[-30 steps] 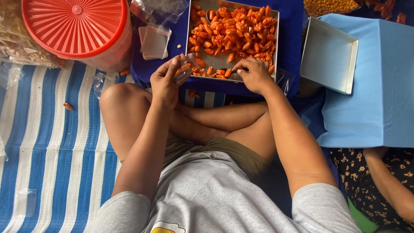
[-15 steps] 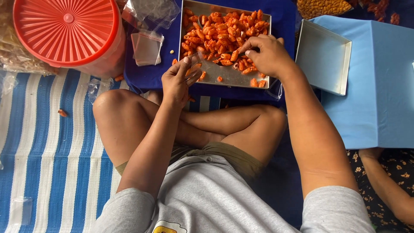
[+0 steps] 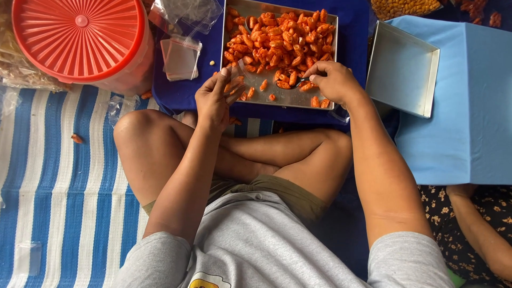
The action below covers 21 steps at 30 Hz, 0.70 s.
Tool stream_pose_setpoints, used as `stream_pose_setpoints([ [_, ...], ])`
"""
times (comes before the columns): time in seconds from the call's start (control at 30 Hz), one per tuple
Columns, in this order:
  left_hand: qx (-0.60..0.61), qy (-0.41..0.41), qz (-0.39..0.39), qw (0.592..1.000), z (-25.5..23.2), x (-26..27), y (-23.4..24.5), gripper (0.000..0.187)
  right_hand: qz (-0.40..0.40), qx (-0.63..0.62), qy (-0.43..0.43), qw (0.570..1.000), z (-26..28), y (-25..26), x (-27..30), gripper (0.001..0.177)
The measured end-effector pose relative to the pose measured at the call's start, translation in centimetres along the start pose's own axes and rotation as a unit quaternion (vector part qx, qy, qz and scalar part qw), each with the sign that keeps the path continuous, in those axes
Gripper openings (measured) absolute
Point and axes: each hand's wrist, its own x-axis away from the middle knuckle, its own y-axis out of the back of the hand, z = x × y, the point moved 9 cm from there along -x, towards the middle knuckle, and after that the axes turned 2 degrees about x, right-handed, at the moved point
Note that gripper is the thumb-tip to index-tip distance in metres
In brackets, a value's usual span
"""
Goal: A person sitting on the floor packs small orange snacks into clear plastic bags using a spoon and their hands.
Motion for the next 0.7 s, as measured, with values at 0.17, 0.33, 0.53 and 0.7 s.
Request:
stream_pose_setpoints([
  [0.17,-0.031,0.021,0.001,0.999,0.8,0.4,-0.9,0.042,-0.018,-0.038,0.056,0.998,1.0,0.6,0.8,0.015],
  [0.33,-0.032,0.043,0.032,0.998,2.1,1.2,-2.5,0.040,-0.066,0.021,0.172,0.983,3.9,1.8,1.8,0.013],
  [0.53,-0.014,0.070,0.045,0.996,3.8,1.2,-3.1,0.044,-0.098,0.126,0.235,0.959,5.8,1.0,2.0,0.018],
  [0.7,0.014,0.077,0.045,0.996,4.2,1.5,-3.6,0.052,-0.103,0.146,0.252,0.951,6.8,0.2,2.5,0.015],
])
